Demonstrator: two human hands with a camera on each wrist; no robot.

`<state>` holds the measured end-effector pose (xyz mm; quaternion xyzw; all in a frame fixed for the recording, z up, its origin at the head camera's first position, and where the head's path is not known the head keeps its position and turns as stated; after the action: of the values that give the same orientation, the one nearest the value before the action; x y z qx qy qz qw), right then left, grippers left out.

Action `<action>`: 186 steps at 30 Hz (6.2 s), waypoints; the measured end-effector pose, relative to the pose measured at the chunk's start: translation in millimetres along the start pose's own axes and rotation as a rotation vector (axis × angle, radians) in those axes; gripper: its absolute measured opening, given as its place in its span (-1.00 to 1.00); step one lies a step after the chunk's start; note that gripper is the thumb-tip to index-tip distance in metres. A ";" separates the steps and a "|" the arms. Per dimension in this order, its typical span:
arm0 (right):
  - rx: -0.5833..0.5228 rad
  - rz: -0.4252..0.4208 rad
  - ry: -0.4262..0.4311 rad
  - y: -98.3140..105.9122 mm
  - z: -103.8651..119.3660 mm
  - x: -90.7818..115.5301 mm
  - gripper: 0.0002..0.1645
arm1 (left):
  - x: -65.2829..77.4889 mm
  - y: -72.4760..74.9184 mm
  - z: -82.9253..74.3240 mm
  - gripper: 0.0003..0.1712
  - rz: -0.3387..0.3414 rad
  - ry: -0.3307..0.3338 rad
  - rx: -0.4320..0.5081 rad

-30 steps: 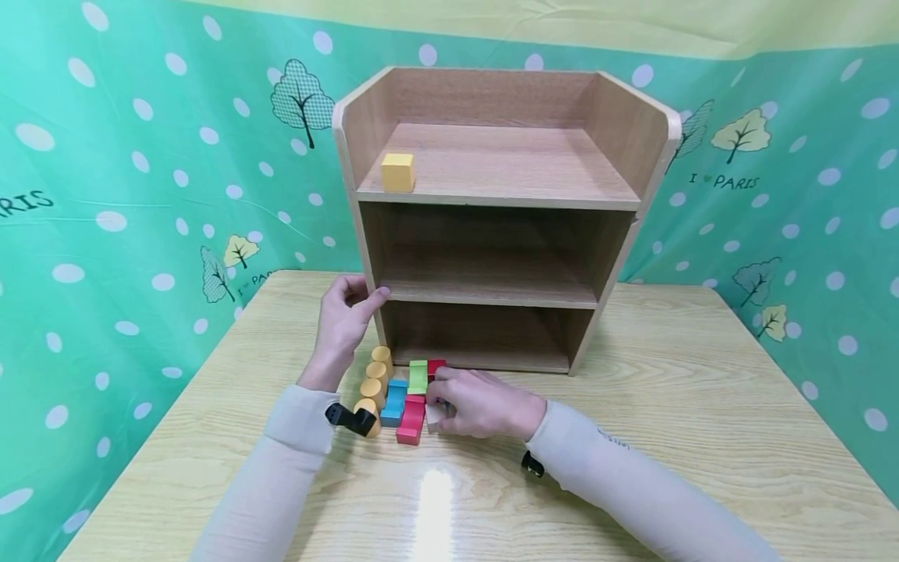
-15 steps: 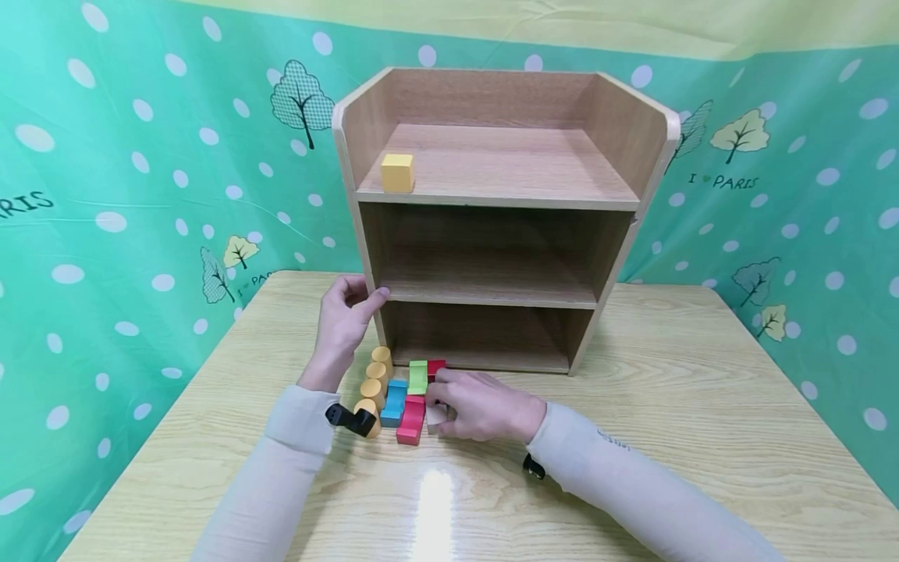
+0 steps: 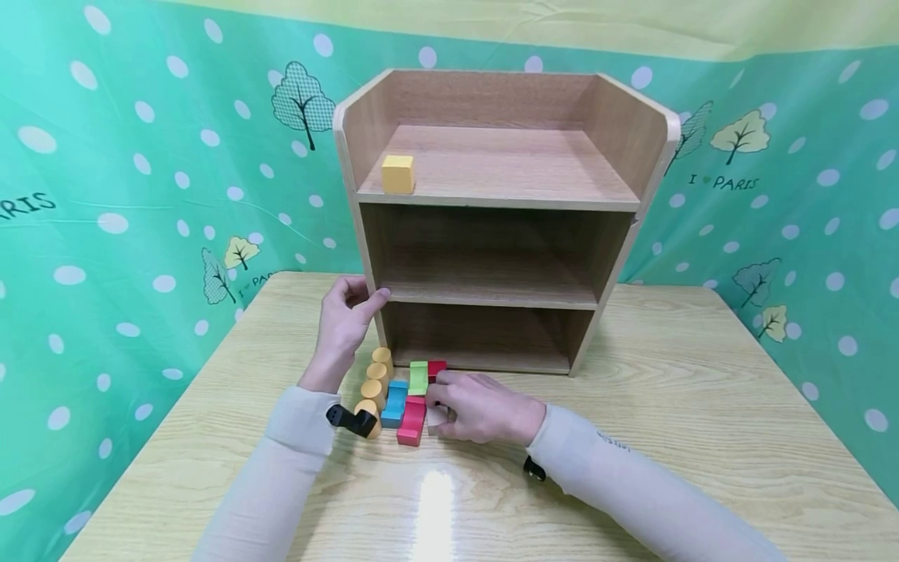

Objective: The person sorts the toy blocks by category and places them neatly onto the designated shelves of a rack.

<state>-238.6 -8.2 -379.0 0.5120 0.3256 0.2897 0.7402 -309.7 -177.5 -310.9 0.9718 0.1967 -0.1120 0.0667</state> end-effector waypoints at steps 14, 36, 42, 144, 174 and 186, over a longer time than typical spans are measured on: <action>0.010 -0.008 0.018 -1.1 3.5 -0.1 -0.64 | -0.3 -0.2 -0.8 -0.54 0.000 0.000 0.005; -0.040 -0.065 0.036 22.8 8.6 0.4 -0.66 | -0.4 -1.0 -0.7 -0.55 0.001 0.000 0.023; -0.028 -0.080 0.044 38.7 9.7 -1.5 -0.66 | -0.8 -0.4 0.0 -0.55 -0.002 0.004 0.017; 0.018 -0.588 0.034 302.6 13.1 -67.3 -0.68 | -2.0 -0.2 3.3 -0.53 0.003 0.016 -0.031; -0.001 -0.550 -0.054 300.2 -4.0 -77.7 -0.68 | -2.2 -1.1 -0.8 -0.55 -0.008 -0.019 0.014; 0.000 -0.542 -0.055 299.2 -5.4 -75.7 -0.60 | -1.2 -0.7 0.2 -0.55 -0.010 -0.011 0.006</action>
<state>-318.3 29.3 -83.2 0.4138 0.4308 0.0669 0.7992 -311.2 -177.3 -310.9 0.9703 0.2008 -0.1182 0.0646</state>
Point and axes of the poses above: each hand's wrist, its own x-axis away from the middle knuckle, its own y-axis out of the back of the hand, z = x × y, the point moved 9 cm from there along -x, towards the middle knuckle, and after that the axes turned 9 degrees about -z, right-handed, at the moved point
